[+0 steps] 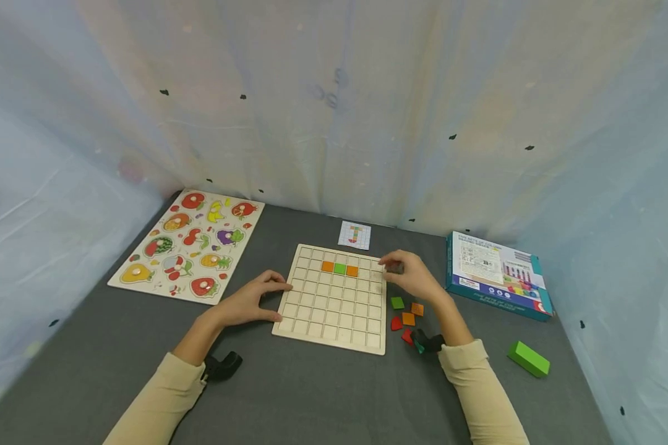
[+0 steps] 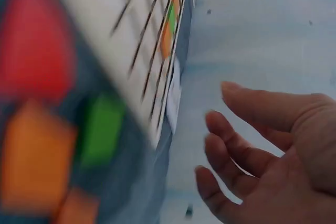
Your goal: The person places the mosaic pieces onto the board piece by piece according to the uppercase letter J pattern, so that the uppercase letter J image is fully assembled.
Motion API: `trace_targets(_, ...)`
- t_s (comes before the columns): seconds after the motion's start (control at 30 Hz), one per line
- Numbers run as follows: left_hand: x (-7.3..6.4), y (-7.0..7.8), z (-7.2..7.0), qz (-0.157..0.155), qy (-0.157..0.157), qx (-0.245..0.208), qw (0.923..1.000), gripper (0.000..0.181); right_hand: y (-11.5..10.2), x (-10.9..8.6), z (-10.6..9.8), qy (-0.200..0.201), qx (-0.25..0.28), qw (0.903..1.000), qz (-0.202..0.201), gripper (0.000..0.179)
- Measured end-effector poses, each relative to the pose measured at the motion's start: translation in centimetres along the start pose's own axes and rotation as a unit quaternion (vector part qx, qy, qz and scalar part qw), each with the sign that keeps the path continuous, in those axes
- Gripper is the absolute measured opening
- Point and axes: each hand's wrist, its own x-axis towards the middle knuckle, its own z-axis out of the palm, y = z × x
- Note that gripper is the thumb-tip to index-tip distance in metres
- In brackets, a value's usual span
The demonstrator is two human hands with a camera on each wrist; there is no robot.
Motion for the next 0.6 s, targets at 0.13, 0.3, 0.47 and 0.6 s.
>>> trace_targets(0.13, 0.0, 0.0, 0.0, -0.001, -0.001, 0.000, 1.0000, 0.067, 2.3, -4.3, -1.4, -0.004, -0.012, 0.9997, 0.023, 0.025)
trace_targets(0.3, -0.1, -0.1, 0.1, -0.009, -0.004, -0.004, 0.9999, 0.068, 4.3, -8.3, -1.7, 0.010, -0.012, 0.9992, 0.036, 0.024)
trace_targets(0.47, -0.1, 0.0, -0.1, -0.007, 0.000, -0.004, 1.0000, 0.067, 4.8, -9.6, -1.4, 0.020, -0.011, 0.9986, 0.047, 0.026)
trace_targets(0.6, 0.0, 0.2, -0.1, -0.006, 0.000, -0.004, 1.0000, 0.067, 4.9, -9.6, -1.0, 0.033, -0.017, 0.9980, 0.051, 0.027)
